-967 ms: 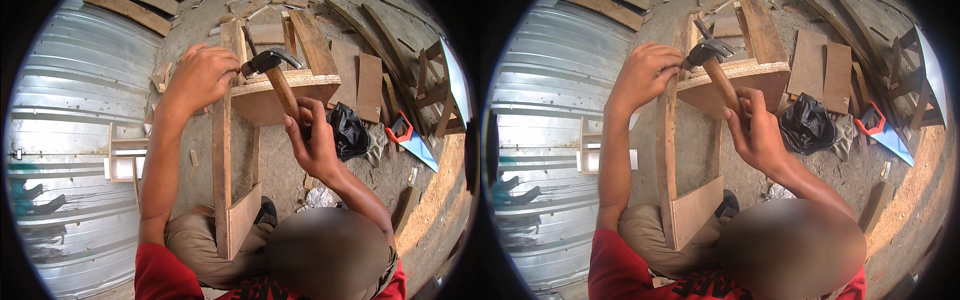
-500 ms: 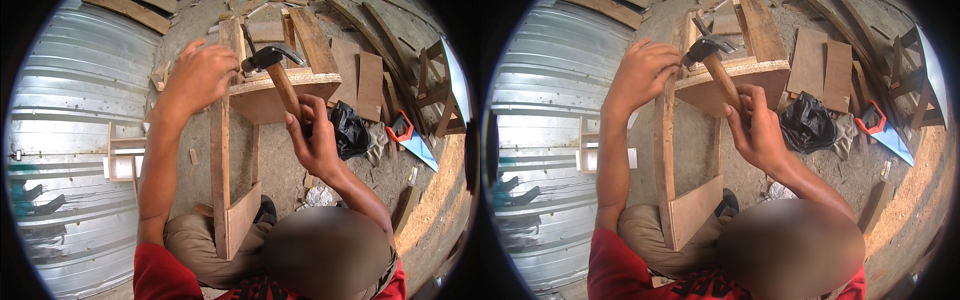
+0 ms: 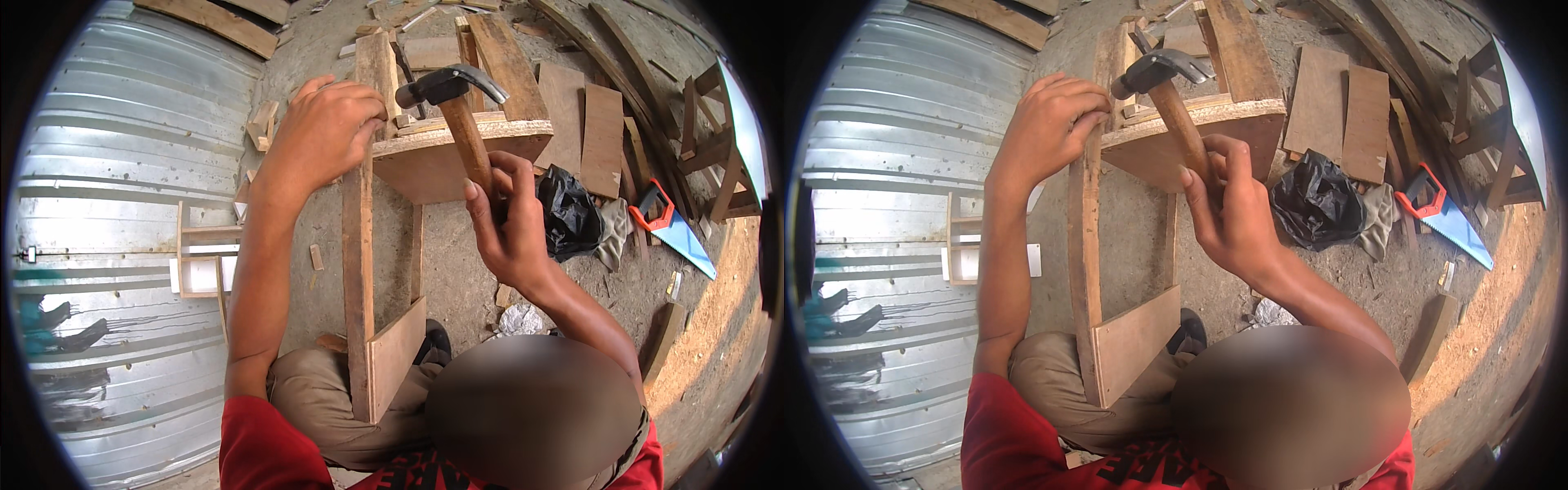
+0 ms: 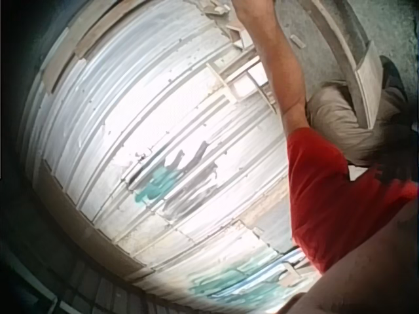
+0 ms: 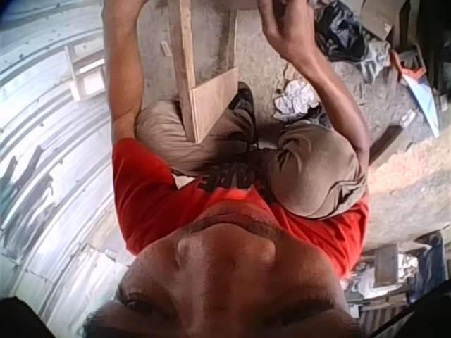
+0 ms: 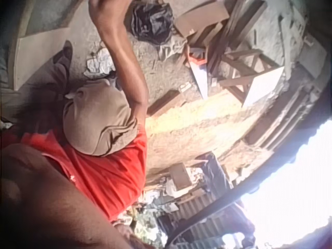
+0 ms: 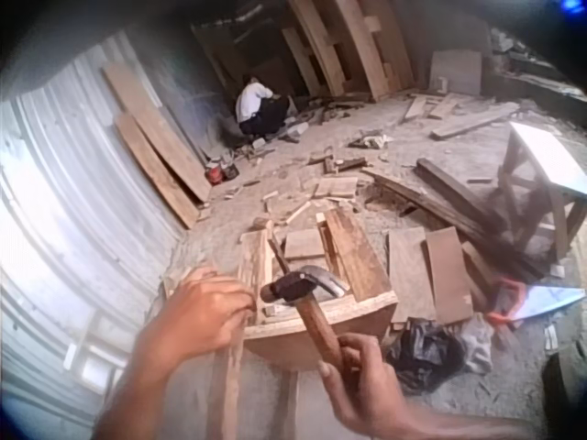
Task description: The person assembles a wooden chair by attaching the seat and backrest to the frame using a hammer and nails. They repeatedly position and secure wooden pieces, then test fit additional slats.
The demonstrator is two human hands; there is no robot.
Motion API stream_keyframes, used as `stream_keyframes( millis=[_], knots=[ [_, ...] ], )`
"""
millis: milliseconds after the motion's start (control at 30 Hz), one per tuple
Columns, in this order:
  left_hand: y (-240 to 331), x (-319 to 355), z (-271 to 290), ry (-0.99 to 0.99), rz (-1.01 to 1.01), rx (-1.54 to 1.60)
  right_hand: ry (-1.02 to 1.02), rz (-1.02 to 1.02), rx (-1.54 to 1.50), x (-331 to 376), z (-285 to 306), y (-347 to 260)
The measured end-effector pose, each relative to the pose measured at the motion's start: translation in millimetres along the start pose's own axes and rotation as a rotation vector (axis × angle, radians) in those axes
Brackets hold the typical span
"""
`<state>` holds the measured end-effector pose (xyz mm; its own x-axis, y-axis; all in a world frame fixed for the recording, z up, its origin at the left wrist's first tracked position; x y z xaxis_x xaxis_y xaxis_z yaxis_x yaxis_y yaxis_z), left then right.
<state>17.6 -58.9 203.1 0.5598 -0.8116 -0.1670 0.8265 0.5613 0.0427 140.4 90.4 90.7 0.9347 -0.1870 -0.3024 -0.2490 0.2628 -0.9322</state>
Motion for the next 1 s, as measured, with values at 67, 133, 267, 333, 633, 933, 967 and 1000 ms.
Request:
stream_keyframes(
  millis=[67,133,267,333,633,933,967,1000],
  knots=[
    [-1.1,-1.2,0.1,-0.02,0.022,0.02,-0.054,0.035,0.018,-1.1,-2.9,-1.0],
    [-1.4,-1.2,0.2,0.018,-0.012,0.008,-0.006,0.09,0.041,0.4,-5.4,1.2],
    [-5.5,-2.0,0.7,0.03,-0.01,0.021,0.013,0.059,0.02,4.7,-5.4,0.7],
    [-5.0,-1.1,1.7,0.02,0.014,0.017,-0.07,0.039,0.043,2.9,-8.7,-3.2],
    [-2.8,-4.2,3.1,0.011,0.056,0.062,-0.068,-0.005,0.004,2.3,-9.8,5.6],
    [-10.1,-2.5,0.7,0.013,0.137,0.19,-0.052,-0.021,-0.019,-0.2,-4.4,2.2],
    [-11.6,-1.4,0.1,0.014,0.165,0.226,-0.011,-0.003,-0.026,-0.2,-3.5,2.5],
    [-12.2,-1.0,0.0,0.007,0.192,0.239,-0.017,-0.021,-0.033,-1.2,-2.8,3.8]
  ],
)
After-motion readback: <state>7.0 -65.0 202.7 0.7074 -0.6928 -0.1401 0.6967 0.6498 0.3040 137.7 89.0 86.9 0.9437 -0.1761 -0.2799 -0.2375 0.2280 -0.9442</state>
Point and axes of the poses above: each hand's wrist, its own x-axis away from the middle knuckle, its own z-axis out of the back of the hand, y = z × x, the point moved 5 cm from there along -x, towards the middle knuckle, and after that the axes turned 8 degrees about x, right-handed, at the moved point
